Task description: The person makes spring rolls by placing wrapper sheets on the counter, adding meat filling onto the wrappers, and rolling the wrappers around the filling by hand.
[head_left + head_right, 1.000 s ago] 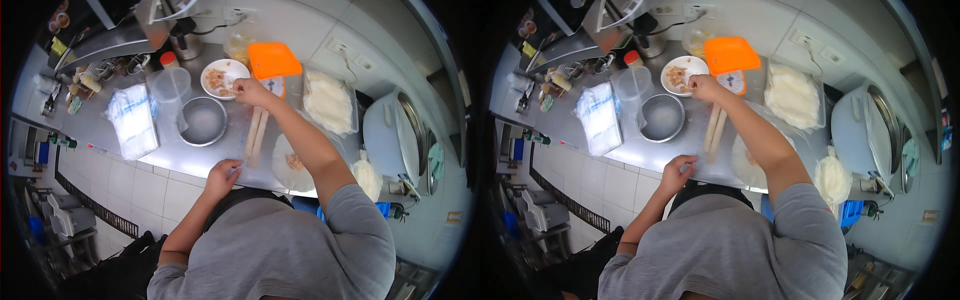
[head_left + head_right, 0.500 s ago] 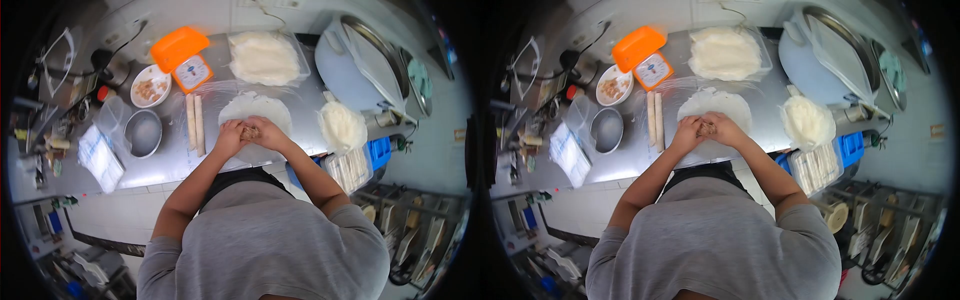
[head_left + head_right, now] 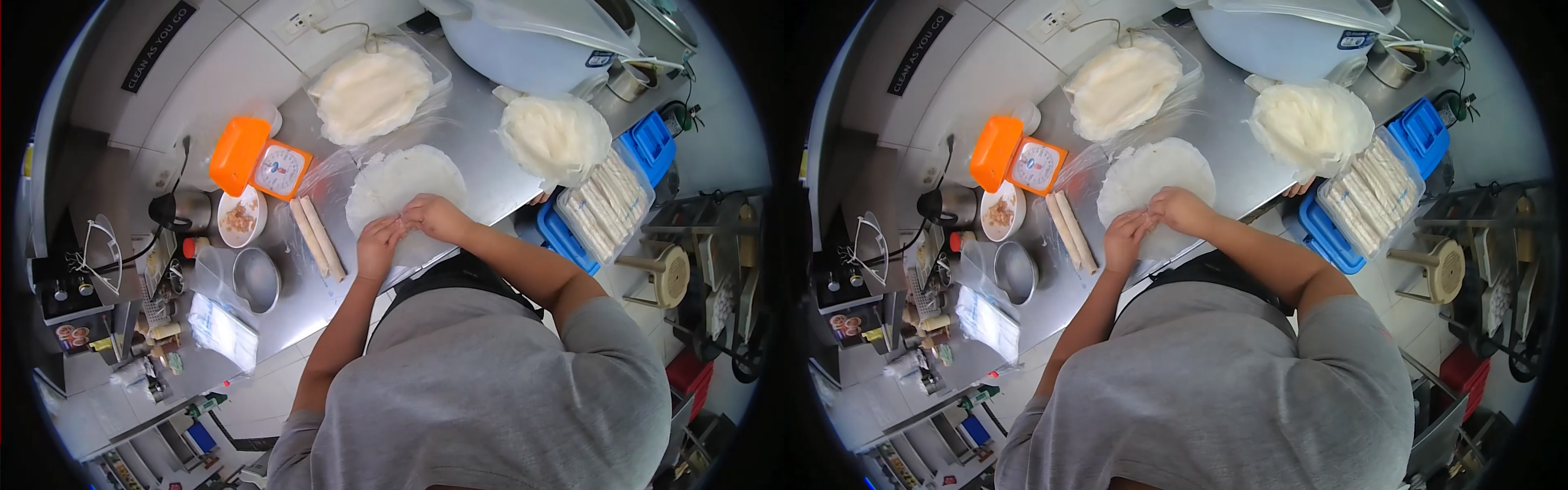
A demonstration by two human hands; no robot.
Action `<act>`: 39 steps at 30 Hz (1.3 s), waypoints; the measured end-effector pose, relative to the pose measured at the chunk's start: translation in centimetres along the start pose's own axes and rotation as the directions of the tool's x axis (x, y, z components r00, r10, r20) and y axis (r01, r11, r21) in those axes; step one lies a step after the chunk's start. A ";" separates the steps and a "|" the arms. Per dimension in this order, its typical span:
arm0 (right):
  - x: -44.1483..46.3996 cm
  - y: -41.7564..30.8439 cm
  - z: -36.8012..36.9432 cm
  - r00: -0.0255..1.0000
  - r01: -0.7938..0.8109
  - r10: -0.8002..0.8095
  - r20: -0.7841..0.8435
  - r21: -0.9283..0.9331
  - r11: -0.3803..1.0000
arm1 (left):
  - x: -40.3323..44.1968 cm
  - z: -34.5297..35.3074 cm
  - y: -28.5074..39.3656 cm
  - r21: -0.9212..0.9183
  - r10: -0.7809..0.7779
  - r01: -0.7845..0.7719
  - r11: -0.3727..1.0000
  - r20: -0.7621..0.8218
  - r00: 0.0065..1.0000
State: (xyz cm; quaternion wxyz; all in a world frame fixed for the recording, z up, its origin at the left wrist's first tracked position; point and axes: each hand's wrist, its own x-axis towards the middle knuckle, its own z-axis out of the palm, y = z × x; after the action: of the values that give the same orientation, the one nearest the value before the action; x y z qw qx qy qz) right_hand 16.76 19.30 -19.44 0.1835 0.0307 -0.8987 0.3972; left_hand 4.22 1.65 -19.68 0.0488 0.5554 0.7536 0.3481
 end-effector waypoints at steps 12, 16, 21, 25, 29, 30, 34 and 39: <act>-0.1 0.6 -0.7 0.988 -0.145 0.143 0.058 0.024 0.989 | 2.2 1.1 1.1 0.052 0.006 -0.011 0.999 0.098 0.995; -1.1 0.1 -2.9 0.994 -0.108 0.105 0.032 0.119 0.987 | 2.6 0.1 2.0 -0.016 0.078 -0.076 0.997 0.119 0.990; -2.1 1.2 -3.6 0.999 -0.038 0.038 -0.004 0.059 0.998 | 3.2 2.6 4.1 0.046 0.112 -0.111 0.993 -0.014 0.994; -3.0 2.4 -5.1 0.993 -0.118 0.117 0.017 0.059 0.991 | 3.7 4.5 4.6 0.094 0.114 -0.110 0.989 -0.041 0.993; -2.6 0.2 -6.5 0.981 -0.195 0.194 0.022 0.162 0.967 | 3.1 4.1 6.8 0.093 -0.082 0.083 0.992 -0.009 0.997; -2.7 0.5 -6.3 0.985 -0.169 0.163 0.053 0.126 0.978 | 3.0 4.8 6.4 0.088 -0.098 0.098 0.991 0.000 0.995; -2.7 2.5 -6.5 0.977 -0.169 0.156 0.146 0.081 0.982 | 2.7 3.8 7.2 0.023 -0.181 0.182 0.983 -0.046 0.982; -1.6 1.0 -6.0 0.996 -0.034 0.039 0.082 -0.071 0.997 | 0.3 1.5 4.6 0.165 -0.206 0.214 0.963 -0.062 0.977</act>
State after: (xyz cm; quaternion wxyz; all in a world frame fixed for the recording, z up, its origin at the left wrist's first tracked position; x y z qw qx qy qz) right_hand 19.90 24.19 -17.04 0.1397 0.0243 -0.9191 0.3675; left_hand 8.50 3.23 -18.02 0.0210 0.4667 0.8361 0.2875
